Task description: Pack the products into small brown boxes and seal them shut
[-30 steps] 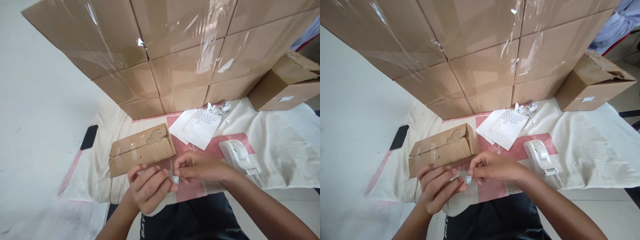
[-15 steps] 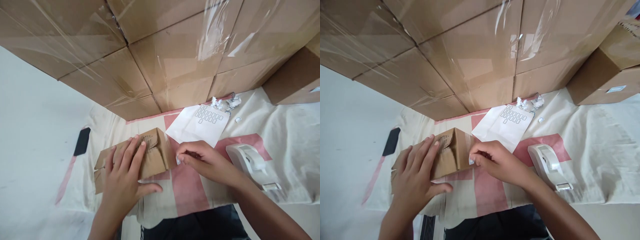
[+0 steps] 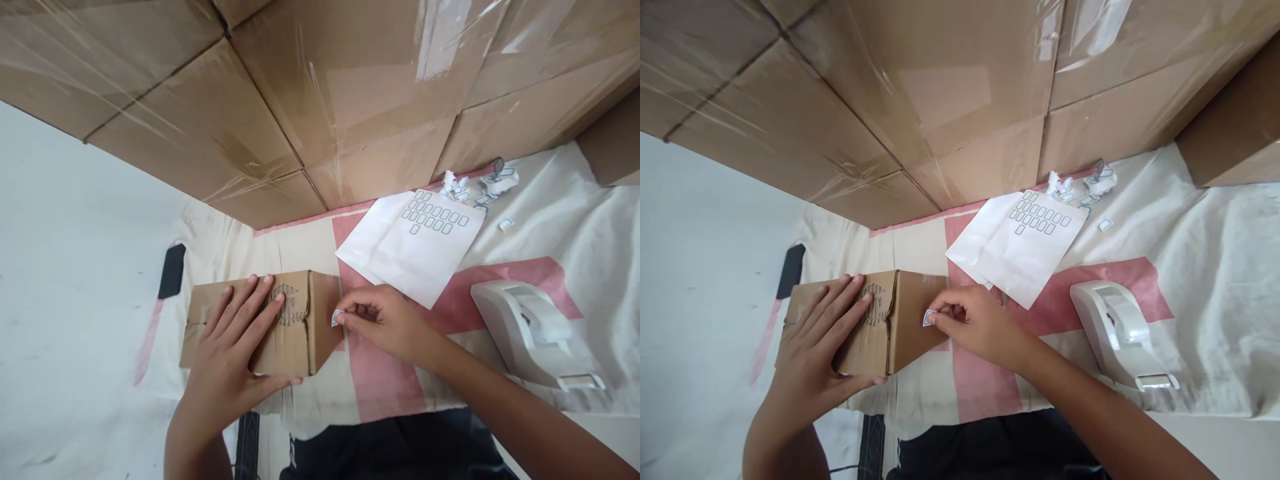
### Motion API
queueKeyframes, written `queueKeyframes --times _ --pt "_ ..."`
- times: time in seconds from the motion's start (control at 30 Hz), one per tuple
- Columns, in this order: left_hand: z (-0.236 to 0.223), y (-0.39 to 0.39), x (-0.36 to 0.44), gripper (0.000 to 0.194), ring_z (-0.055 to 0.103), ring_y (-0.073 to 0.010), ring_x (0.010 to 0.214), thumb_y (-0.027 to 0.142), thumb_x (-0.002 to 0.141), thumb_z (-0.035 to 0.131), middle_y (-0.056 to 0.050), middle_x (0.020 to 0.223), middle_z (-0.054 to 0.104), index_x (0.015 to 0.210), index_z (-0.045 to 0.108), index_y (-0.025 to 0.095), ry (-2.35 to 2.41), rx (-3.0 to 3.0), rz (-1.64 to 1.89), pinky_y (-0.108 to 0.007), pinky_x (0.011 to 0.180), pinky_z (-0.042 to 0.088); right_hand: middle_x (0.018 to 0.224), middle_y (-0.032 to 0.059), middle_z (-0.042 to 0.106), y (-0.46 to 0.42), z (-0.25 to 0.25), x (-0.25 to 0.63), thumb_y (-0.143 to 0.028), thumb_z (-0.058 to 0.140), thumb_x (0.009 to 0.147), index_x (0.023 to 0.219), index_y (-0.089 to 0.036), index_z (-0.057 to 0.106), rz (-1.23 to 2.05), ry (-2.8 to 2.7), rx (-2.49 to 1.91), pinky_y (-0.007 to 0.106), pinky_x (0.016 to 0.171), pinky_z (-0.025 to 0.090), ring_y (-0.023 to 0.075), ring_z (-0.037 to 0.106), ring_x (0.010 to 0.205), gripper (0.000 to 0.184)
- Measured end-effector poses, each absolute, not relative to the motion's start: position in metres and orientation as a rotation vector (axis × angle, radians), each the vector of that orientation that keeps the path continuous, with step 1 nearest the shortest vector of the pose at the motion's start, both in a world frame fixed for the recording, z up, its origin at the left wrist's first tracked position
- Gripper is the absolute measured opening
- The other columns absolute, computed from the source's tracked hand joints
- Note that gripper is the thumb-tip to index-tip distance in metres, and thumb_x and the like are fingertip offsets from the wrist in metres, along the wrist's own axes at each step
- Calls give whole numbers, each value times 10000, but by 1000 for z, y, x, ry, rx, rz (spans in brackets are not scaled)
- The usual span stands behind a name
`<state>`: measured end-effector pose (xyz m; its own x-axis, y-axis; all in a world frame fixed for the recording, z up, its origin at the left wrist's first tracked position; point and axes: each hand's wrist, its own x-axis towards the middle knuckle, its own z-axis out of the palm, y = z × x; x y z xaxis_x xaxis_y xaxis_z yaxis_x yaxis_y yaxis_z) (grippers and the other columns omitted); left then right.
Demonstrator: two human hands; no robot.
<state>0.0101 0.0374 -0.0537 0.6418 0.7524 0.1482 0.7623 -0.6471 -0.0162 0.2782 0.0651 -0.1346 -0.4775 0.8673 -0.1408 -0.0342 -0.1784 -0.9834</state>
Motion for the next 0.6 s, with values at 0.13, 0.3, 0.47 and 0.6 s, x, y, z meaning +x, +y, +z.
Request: queueKeyframes --times 0.13,0.3,0.47,0.6 --pt "-55 40 10 908 361 -356 1542 674 901 619 -146 1665 369 1609 339 180 -1303 -2783 -212 -522 1300 219 715 -8 694 64 -136 272 -235 667 894 832 -207 748 1673 -1469 -1036 250 573 421 130 597 638 105" --pt "-56 40 10 906 361 -366 1540 666 900 623 -150 1667 363 1609 341 177 -1312 -2787 -214 -530 1296 228 733 -10 702 63 -137 269 -227 653 887 841 -211 742 1652 -1492 -1044 249 587 439 130 614 655 102" --pt "-55 39 12 894 358 -370 1541 655 905 622 -152 1666 364 1605 350 170 -1315 -2780 -218 -531 1294 226 692 -25 673 63 -137 267 -209 651 875 811 -211 709 1623 -1508 -1058 246 568 420 117 583 617 86" --pt "-55 39 14 900 378 -383 1528 651 899 628 -150 1650 394 1611 339 183 -1311 -2769 -214 -548 1278 254 682 -23 666 64 -137 265 -210 653 867 756 -211 667 1657 -1499 -1090 249 560 409 125 592 628 112"
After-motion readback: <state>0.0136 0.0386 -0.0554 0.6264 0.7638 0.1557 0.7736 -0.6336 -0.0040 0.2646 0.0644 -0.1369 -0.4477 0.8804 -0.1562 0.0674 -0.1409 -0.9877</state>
